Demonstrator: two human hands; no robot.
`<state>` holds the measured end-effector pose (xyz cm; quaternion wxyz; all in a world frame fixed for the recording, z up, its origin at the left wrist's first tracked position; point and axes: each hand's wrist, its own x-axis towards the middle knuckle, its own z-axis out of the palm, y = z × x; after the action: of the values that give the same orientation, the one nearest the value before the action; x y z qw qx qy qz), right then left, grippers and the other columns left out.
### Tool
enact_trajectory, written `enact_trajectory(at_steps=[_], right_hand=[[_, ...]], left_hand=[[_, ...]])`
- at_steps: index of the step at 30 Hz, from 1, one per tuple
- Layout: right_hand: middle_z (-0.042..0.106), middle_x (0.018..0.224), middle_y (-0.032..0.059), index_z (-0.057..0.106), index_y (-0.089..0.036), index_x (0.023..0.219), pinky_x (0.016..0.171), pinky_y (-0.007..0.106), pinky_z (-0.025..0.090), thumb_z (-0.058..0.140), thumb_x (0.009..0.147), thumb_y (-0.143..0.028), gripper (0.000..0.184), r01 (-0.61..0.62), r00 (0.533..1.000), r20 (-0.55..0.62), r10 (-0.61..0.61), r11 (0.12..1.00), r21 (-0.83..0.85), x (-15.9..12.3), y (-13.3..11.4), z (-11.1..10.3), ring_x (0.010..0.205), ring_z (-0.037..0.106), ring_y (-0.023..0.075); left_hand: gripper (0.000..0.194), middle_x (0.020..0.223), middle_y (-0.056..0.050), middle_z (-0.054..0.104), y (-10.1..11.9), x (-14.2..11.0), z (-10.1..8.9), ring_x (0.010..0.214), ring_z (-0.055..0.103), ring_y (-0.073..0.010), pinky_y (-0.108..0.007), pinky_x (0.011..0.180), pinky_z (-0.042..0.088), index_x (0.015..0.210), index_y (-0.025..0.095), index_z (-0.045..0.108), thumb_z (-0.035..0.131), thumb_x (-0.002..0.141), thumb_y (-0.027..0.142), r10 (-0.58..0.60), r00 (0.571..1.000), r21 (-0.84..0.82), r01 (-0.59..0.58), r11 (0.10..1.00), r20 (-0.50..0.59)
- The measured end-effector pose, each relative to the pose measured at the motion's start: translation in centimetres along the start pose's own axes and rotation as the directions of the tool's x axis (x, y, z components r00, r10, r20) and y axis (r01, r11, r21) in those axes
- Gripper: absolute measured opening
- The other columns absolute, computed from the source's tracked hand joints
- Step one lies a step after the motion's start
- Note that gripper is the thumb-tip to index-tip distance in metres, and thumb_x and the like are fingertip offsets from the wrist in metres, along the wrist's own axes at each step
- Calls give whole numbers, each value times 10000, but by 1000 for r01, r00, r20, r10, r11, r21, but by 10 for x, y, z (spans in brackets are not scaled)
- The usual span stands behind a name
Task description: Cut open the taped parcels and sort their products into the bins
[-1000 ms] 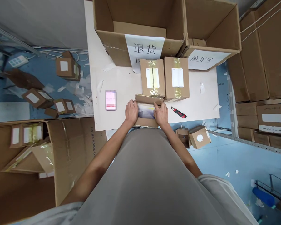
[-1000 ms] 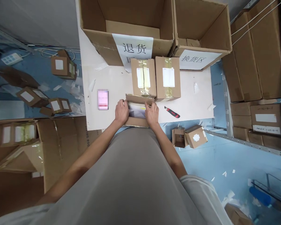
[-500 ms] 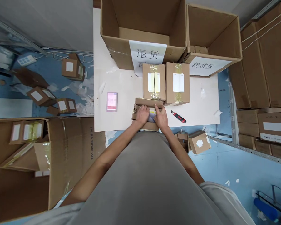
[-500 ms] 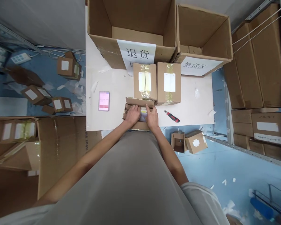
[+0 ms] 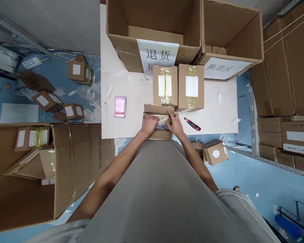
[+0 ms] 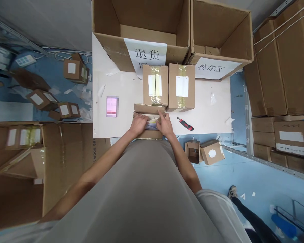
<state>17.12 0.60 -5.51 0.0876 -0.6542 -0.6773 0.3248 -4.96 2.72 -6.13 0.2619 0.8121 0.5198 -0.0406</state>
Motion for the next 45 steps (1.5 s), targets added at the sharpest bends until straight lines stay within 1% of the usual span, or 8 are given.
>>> enact_trajectory(at_steps=[9, 16, 22, 25, 29, 35, 40, 45], right_hand=[[598, 1486, 191, 704, -128, 1527, 1240, 446, 565, 578, 946, -110, 594, 122, 990, 56, -126, 990, 69, -2, 32, -6, 1349, 682, 301], [679, 1395, 181, 761, -202, 1147, 1098, 447, 637, 516, 915, -123, 347, 95, 995, -24, -92, 978, 184, 5, 45, -20, 1291, 728, 304], [797, 1399, 174, 805, -209, 1170, 1097, 487, 664, 519, 912, -173, 387, 120, 993, -25, -118, 936, 332, 11, 47, -34, 1321, 748, 314], [807, 1460, 156, 828, -215, 1254, 1280, 557, 560, 580, 932, -253, 409, 143, 989, -43, -138, 885, 443, 6, 37, -43, 1414, 730, 325], [791, 1519, 110, 787, -273, 1397, 1344, 546, 516, 828, 933, -511, 523, 116, 986, -5, -168, 661, 741, -3, 7, -57, 1494, 707, 309], [857, 1193, 49, 752, -290, 1152, 1105, 421, 678, 949, 830, -755, 599, 118, 993, -99, -64, 510, 852, 7, -53, -75, 1124, 818, 248], [868, 1099, 56, 747, -285, 1177, 1012, 399, 694, 828, 940, -799, 572, 160, 987, -152, -56, 498, 852, 5, -79, -97, 1072, 834, 263], [903, 1079, 58, 753, -279, 1216, 968, 417, 715, 852, 916, -805, 613, 144, 987, -160, -2, 440, 886, 4, -89, -105, 1057, 856, 285]], left_hand=[[253, 1254, -211, 749, 3, -10, -14, 1236, 657, -377, -488, 1020, 536, 1101, 159, 866, 616, 1088, 195, 118, 992, -9, -118, 993, 37], [361, 1181, -168, 767, 9, -44, -48, 1122, 676, -352, -495, 1029, 542, 1129, 204, 828, 488, 1190, 306, 158, 975, -119, -177, 977, -154], [303, 1151, -109, 810, 13, -73, -88, 1110, 733, -297, -447, 1026, 570, 1140, 249, 826, 582, 1191, 422, 44, 890, -452, -272, 850, -453], [275, 1099, -95, 811, 14, -71, -99, 1054, 747, -275, -416, 951, 595, 1065, 253, 824, 702, 1129, 491, -147, 819, -620, -289, 729, -555], [414, 982, -72, 782, 13, -56, -106, 937, 718, -250, -366, 805, 570, 883, 240, 780, 854, 981, 635, -348, 763, -754, -265, 600, -545], [524, 979, -56, 781, 20, -41, -116, 946, 735, -232, -357, 882, 616, 964, 219, 811, 875, 922, 738, -476, 741, -859, -270, 435, -474], [665, 1381, -137, 804, 20, -40, -123, 1343, 757, -309, -437, 1129, 641, 1233, 240, 818, 910, 862, 785, -548, 648, -837, -296, 460, -530], [821, 1138, -178, 881, 17, -45, -122, 1120, 850, -355, -461, 980, 709, 1175, 163, 865, 979, 734, 846, -493, 829, -964, -215, 156, -264]])
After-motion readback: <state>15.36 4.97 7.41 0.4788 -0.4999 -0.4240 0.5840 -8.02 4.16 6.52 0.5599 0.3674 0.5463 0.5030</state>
